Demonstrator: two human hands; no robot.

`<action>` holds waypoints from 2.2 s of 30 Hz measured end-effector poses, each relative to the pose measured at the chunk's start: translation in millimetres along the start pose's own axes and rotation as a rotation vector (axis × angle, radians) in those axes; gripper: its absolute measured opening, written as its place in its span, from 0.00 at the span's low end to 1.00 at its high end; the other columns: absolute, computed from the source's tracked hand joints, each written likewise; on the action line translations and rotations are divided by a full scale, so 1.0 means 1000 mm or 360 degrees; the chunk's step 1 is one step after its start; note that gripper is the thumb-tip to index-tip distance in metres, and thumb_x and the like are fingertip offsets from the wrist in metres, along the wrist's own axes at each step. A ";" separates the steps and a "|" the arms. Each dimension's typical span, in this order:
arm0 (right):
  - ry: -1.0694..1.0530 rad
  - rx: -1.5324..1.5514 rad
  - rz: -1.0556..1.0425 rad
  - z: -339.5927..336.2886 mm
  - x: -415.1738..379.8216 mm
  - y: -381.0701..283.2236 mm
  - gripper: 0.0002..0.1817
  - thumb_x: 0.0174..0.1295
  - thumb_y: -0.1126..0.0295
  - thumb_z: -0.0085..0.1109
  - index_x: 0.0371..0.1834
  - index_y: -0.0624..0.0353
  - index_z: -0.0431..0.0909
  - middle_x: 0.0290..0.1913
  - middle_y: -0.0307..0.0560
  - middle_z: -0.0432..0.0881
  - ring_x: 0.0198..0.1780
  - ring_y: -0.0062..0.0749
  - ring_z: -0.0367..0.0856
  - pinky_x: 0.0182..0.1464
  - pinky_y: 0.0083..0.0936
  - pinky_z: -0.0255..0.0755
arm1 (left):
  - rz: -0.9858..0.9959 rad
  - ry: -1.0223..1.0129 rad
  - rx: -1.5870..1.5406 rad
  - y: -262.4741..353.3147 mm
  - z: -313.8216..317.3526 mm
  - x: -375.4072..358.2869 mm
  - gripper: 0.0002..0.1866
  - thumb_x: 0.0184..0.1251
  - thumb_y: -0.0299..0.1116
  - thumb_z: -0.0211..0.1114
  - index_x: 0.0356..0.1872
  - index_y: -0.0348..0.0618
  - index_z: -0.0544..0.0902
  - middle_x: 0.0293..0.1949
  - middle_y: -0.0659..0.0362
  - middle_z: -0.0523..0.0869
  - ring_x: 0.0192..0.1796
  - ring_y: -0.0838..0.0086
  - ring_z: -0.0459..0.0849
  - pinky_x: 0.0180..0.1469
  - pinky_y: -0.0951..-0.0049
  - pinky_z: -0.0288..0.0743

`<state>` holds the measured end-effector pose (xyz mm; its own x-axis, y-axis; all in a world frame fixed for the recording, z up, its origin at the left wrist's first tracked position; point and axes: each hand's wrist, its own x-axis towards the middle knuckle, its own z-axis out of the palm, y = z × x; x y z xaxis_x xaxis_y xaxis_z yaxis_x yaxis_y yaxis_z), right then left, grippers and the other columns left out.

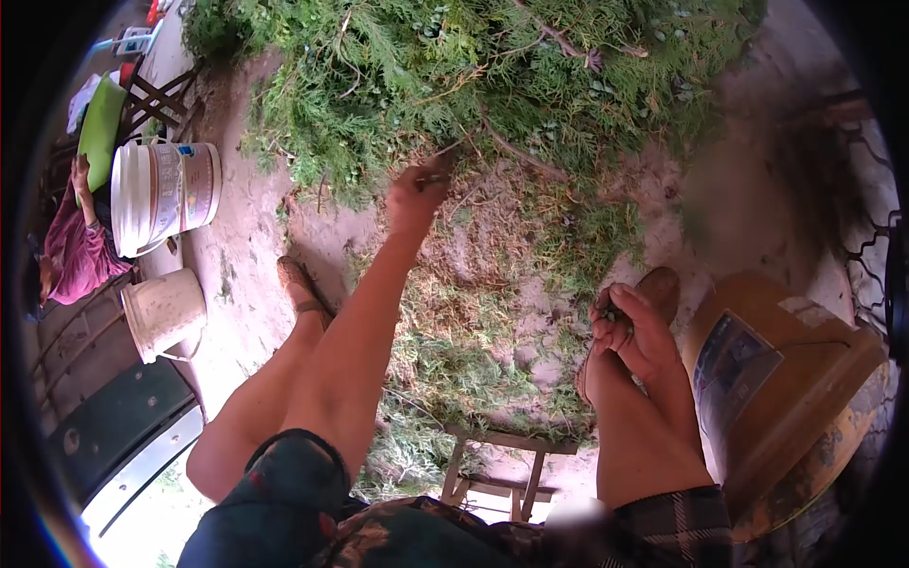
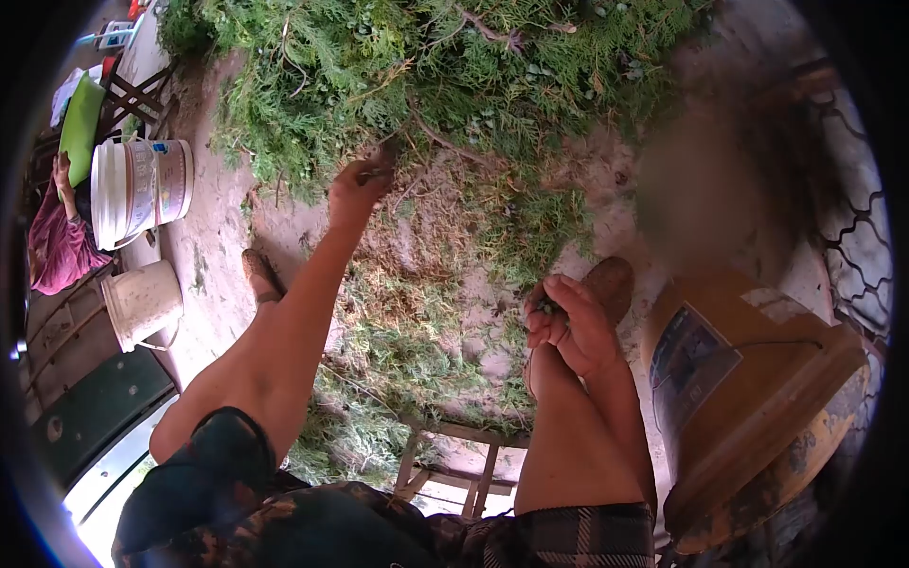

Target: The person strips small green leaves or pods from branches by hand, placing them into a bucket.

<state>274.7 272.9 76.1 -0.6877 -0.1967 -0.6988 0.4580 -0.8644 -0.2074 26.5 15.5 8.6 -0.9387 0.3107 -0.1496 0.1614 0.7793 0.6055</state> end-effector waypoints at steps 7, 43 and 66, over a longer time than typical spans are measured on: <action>0.0096 -0.0321 -0.0079 0.026 0.004 -0.036 0.13 0.66 0.62 0.49 0.32 0.62 0.69 0.27 0.46 0.75 0.22 0.23 0.76 0.17 0.20 0.74 | -0.0768 -0.0590 -0.2570 0.006 -0.023 -0.039 0.16 0.58 0.23 0.48 0.49 0.39 0.72 0.45 0.52 0.79 0.44 0.65 0.81 0.42 0.70 0.78; 0.0084 -0.0282 -0.0245 0.027 0.027 -0.012 0.09 0.64 0.66 0.53 0.42 0.59 0.72 0.31 0.40 0.78 0.27 0.19 0.76 0.26 0.20 0.76 | -0.1116 -0.1176 -0.2788 0.159 -0.005 -0.094 0.21 0.67 0.31 0.47 0.57 0.28 0.66 0.56 0.42 0.73 0.58 0.55 0.74 0.60 0.59 0.71; -0.0349 0.0356 -0.0172 0.015 0.030 -0.007 0.15 0.68 0.60 0.48 0.41 0.62 0.74 0.35 0.46 0.77 0.37 0.30 0.77 0.39 0.28 0.74 | -0.0350 -0.1128 -0.1095 0.206 0.000 -0.112 0.20 0.63 0.27 0.60 0.55 0.36 0.67 0.39 0.57 0.83 0.29 0.82 0.77 0.31 0.83 0.73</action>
<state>242.5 266.2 66.5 -0.8416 -0.1719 -0.5121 0.2571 -0.9612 -0.1000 164.9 141.1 150.2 -0.4928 0.6242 -0.6062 -0.4140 0.4446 0.7943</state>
